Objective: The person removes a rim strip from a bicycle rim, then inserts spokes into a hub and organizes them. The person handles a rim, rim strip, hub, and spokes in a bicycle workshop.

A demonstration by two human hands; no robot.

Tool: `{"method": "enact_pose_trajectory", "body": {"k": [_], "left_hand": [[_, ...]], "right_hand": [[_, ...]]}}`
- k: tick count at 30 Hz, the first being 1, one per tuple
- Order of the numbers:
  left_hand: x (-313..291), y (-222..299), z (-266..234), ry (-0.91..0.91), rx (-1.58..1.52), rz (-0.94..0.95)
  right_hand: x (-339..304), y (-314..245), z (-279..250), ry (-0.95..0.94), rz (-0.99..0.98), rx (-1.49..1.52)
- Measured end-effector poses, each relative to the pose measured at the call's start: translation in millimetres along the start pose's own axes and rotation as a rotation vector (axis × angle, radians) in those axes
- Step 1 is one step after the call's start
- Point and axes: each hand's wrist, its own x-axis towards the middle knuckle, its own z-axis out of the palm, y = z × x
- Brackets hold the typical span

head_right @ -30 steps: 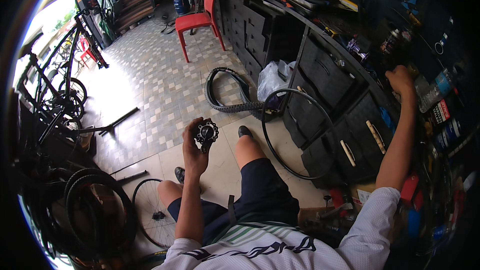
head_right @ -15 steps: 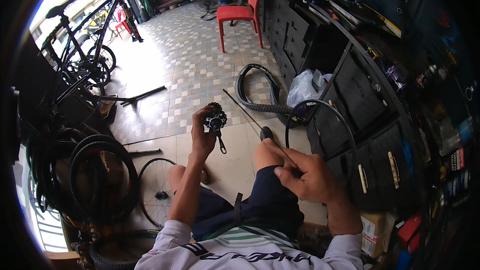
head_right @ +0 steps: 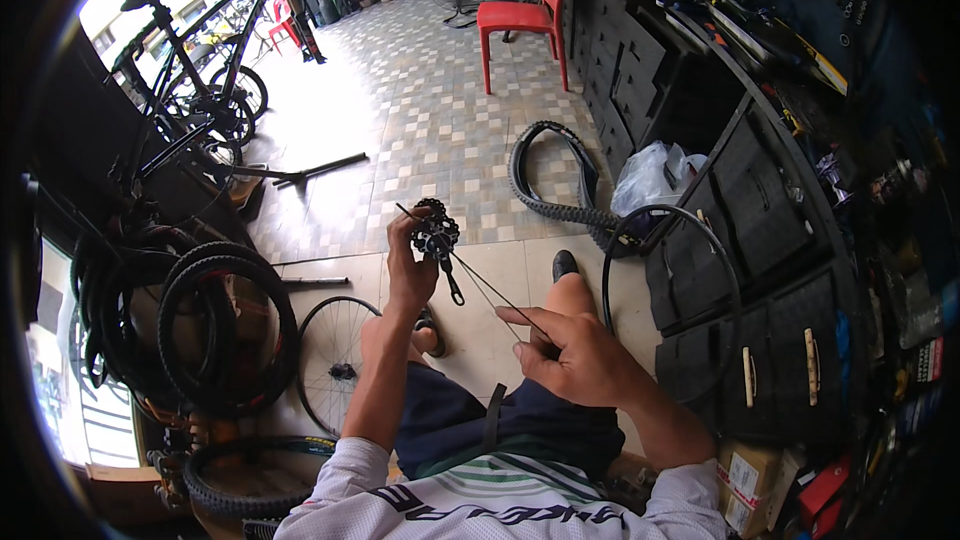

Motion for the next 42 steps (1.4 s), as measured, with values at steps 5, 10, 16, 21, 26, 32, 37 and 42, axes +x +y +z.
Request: {"method": "enact_pose_trajectory", "body": {"k": [5,10,16,21,26,32,37,42], "left_hand": [[-2,0,-3,-0.044,0.017,0.052],[-6,-5,1,-0.032,-0.018,-0.017],[-6,-5,0,-0.007,-0.008,0.026],[-14,-4,-6,0.046,0.110,0.081],[-16,-8,-16,0.104,0.232,0.290],[-11,8,-22,0.092,0.186,0.333],[-29,25,-13,-0.039,0.120,0.348],[-50,47,-5,-0.073,-0.015,0.245]], "right_hand": [[3,-1,4,0.012,0.005,0.004],[-2,-7,4,-0.025,0.015,-0.005],[-4,-7,2,-0.062,0.043,-0.030],[-8,-8,5,-0.054,0.009,-0.027],[-16,5,36,-0.006,-0.177,-0.144],[-12,19,61,0.112,-0.338,-0.373],[44,16,63,0.339,-0.353,-0.439],[100,36,21,0.571,-0.157,-0.282]]}}
